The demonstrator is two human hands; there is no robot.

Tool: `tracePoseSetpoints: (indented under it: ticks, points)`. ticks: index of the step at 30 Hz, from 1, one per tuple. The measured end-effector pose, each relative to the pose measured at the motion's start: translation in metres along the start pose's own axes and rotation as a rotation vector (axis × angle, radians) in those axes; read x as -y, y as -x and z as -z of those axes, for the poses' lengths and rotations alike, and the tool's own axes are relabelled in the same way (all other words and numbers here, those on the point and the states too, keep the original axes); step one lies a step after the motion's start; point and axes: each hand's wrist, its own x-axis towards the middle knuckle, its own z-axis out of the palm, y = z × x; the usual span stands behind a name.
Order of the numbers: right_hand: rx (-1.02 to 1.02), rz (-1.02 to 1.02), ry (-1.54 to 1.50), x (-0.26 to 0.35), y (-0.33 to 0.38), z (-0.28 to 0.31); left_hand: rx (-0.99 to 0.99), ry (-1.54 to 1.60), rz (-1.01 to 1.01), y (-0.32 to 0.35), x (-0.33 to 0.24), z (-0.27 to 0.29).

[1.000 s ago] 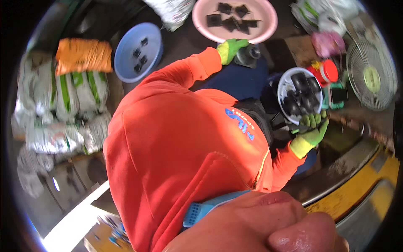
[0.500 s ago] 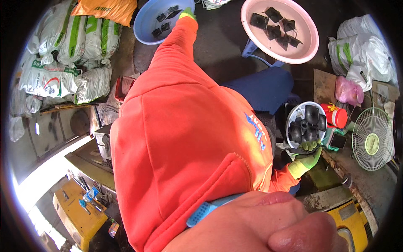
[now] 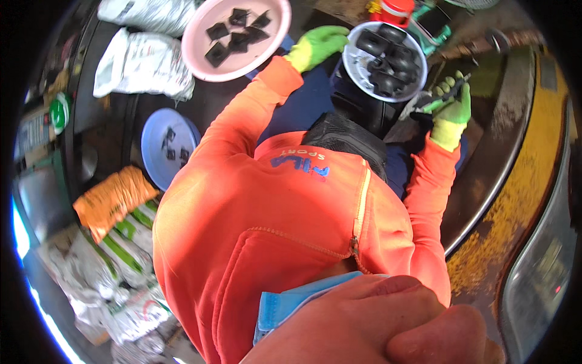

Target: The person repeatedly picks up small black molded parts from a white bowl, wipes them with a cloth, and places them into a pink bowl. The process is repeated for multiple parts throughout the clip.

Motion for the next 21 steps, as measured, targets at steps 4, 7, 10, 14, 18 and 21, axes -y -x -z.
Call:
tracePoseSetpoints:
  ticks: [4,7,10,14,18,21]
  points:
    - [-0.074,-0.018,-0.047,0.002,-0.004,0.013,0.284,-0.985,-0.002,-0.063,0.04,-0.067]
    - [-0.136,0.003,0.042,0.009,0.004,0.003,0.317,-1.12,-0.069,-0.096,0.076,-0.091]
    - [-0.174,-0.01,0.058,0.011,0.009,-0.009,0.404,-0.895,0.254,-0.109,0.116,-0.093]
    - [-0.192,-0.018,0.081,0.006,0.007,-0.02,0.343,-0.595,0.152,-0.101,0.141,-0.079]
    - [-0.218,-0.021,0.183,-0.008,0.002,-0.025,0.237,-0.746,-0.094,-0.09,0.113,-0.071]
    - [-0.22,-0.032,0.309,-0.019,0.003,-0.033,0.115,-0.826,-0.061,-0.083,0.056,-0.064]
